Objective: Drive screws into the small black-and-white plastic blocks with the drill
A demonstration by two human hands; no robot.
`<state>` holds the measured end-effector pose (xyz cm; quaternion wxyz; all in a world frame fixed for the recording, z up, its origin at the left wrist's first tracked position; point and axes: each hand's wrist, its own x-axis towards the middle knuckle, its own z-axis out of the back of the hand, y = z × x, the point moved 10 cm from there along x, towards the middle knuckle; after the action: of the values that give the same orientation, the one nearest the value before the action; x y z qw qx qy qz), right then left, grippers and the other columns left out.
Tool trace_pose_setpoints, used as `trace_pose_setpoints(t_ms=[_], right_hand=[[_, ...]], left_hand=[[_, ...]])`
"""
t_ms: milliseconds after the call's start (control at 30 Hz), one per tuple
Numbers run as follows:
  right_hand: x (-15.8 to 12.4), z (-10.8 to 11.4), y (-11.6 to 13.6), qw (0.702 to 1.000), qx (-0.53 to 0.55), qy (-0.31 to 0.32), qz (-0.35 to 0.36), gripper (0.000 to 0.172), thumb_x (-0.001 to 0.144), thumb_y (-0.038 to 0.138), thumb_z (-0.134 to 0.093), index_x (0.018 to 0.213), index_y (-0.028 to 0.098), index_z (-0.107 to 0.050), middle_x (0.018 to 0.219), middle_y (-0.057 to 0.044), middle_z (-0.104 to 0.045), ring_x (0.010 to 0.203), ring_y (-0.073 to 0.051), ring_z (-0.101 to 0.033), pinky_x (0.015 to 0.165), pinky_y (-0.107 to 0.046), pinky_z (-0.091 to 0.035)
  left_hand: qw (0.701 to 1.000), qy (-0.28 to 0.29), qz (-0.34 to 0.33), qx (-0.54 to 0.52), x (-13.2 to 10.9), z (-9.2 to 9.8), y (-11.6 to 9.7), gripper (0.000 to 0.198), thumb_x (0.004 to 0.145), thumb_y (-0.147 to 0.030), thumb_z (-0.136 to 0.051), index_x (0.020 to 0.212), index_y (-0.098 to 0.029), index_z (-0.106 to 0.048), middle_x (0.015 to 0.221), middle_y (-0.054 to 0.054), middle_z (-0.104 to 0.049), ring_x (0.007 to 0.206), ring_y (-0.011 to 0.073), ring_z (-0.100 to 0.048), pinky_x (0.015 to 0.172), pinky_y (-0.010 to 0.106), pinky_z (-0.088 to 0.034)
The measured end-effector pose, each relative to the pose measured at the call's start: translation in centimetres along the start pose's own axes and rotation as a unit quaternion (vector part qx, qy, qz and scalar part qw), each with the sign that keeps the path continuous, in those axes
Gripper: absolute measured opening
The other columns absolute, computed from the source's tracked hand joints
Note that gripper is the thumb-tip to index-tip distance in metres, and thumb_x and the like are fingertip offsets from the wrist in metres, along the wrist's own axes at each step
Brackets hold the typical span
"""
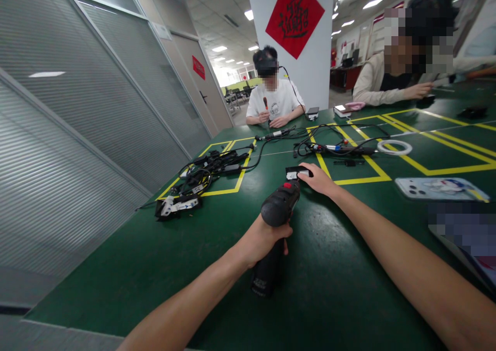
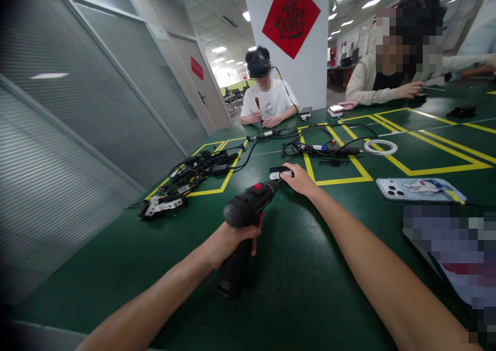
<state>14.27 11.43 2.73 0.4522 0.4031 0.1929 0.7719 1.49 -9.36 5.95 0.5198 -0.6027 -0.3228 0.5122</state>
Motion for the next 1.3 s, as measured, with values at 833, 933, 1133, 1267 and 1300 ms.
trace_pose_setpoints(t_ms=[833, 933, 1133, 1267, 1300], right_hand=[[-0.08, 0.27, 0.47, 1.000, -0.005, 0.001, -0.004, 0.037, 0.083, 0.037, -0.055, 0.118, 0.025, -0.058, 0.106, -0.005, -0.060, 0.094, -0.020, -0.058, 0.086, -0.031, -0.043], [-0.08, 0.30, 0.48, 1.000, -0.005, 0.002, -0.009, 0.038, 0.083, 0.037, -0.055, 0.119, 0.025, -0.058, 0.106, -0.006, -0.060, 0.094, -0.020, -0.058, 0.087, -0.031, -0.042], [-0.09, 0.27, 0.38, 1.000, -0.013, 0.002, -0.014, 0.040, 0.083, 0.039, -0.055, 0.120, 0.024, -0.057, 0.107, -0.006, -0.060, 0.095, -0.020, -0.058, 0.087, -0.031, -0.042], [-0.15, 0.29, 0.43, 1.000, -0.011, -0.002, -0.008, 0.041, 0.083, 0.039, -0.054, 0.121, 0.023, -0.057, 0.110, -0.007, -0.059, 0.099, -0.021, -0.058, 0.089, -0.031, -0.041], [-0.17, 0.28, 0.42, 1.000, -0.009, -0.002, -0.008, 0.041, 0.083, 0.039, -0.054, 0.121, 0.023, -0.057, 0.110, -0.007, -0.059, 0.099, -0.021, -0.057, 0.090, -0.031, -0.041]], left_hand=[[1.000, -0.004, -0.005, -0.004, -0.09, -0.04, -0.57, 0.022, 0.067, -0.013, -0.056, 0.087, -0.016, -0.048, 0.073, -0.003, -0.051, 0.043, 0.0082, -0.054, 0.043, 0.022, -0.043], [1.000, -0.002, -0.001, -0.005, -0.10, -0.11, -0.45, 0.023, 0.067, -0.013, -0.056, 0.088, -0.017, -0.047, 0.075, -0.003, -0.052, 0.044, 0.0085, -0.054, 0.043, 0.023, -0.043], [1.000, -0.003, 0.001, 0.001, -0.19, -0.10, -0.49, 0.021, 0.068, -0.013, -0.056, 0.086, -0.017, -0.047, 0.070, -0.003, -0.051, 0.043, 0.0093, -0.054, 0.041, 0.022, -0.041], [1.000, -0.008, 0.012, 0.003, -0.19, -0.05, -0.34, 0.020, 0.067, -0.014, -0.057, 0.084, -0.016, -0.049, 0.068, -0.003, -0.051, 0.045, 0.0096, -0.054, 0.041, 0.022, -0.042], [1.000, -0.008, 0.012, 0.003, -0.18, -0.06, -0.33, 0.020, 0.067, -0.014, -0.058, 0.084, -0.016, -0.049, 0.068, -0.003, -0.051, 0.045, 0.0097, -0.054, 0.041, 0.022, -0.042]])
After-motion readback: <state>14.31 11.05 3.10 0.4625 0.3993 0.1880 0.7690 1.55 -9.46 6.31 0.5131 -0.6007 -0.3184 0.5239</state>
